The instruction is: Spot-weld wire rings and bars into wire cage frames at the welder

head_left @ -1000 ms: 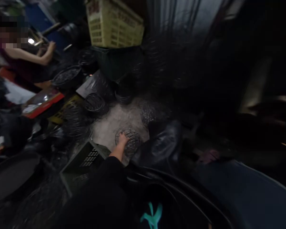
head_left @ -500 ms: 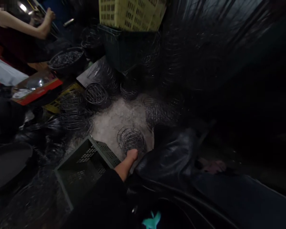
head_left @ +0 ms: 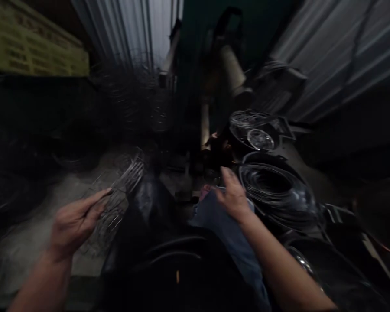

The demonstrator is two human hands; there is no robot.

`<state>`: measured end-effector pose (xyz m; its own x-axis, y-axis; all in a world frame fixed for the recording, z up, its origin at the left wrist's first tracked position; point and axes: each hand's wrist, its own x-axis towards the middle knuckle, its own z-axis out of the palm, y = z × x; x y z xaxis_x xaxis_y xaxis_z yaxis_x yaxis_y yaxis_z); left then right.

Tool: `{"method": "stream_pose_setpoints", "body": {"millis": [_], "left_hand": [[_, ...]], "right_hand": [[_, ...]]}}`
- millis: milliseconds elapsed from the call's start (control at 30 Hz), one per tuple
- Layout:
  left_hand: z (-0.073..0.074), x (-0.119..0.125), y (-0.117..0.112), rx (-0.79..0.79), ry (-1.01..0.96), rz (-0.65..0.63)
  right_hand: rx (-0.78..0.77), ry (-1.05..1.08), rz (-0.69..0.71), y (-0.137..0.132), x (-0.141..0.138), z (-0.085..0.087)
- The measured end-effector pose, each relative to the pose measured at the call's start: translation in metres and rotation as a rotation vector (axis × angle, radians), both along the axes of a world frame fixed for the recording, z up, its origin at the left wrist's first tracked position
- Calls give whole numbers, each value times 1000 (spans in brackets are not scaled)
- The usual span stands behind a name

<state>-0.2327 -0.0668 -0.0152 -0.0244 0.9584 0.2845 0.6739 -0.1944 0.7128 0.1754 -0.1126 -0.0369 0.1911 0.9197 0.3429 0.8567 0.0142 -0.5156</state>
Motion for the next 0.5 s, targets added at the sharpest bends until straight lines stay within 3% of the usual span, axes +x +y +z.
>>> {"method": "stream_pose_setpoints", "body": {"millis": [100,200,333,400,500], "left_hand": [[37,69,16,100,34,-516],[42,138,34,-198,-11,-767],[13,195,53,-658,-32,-756],[0,207,57,-736,-29,-736],[-6,214,56,-706,-19,-653]], "right_hand": [[53,20,185,4,-26,6],[-118,132,190,-6,-21,5],[-374,300,-38,-28,49,-9],[-369,295,-282,-36,97,-15],[-370,241,-725,-38,164,-21]]}}
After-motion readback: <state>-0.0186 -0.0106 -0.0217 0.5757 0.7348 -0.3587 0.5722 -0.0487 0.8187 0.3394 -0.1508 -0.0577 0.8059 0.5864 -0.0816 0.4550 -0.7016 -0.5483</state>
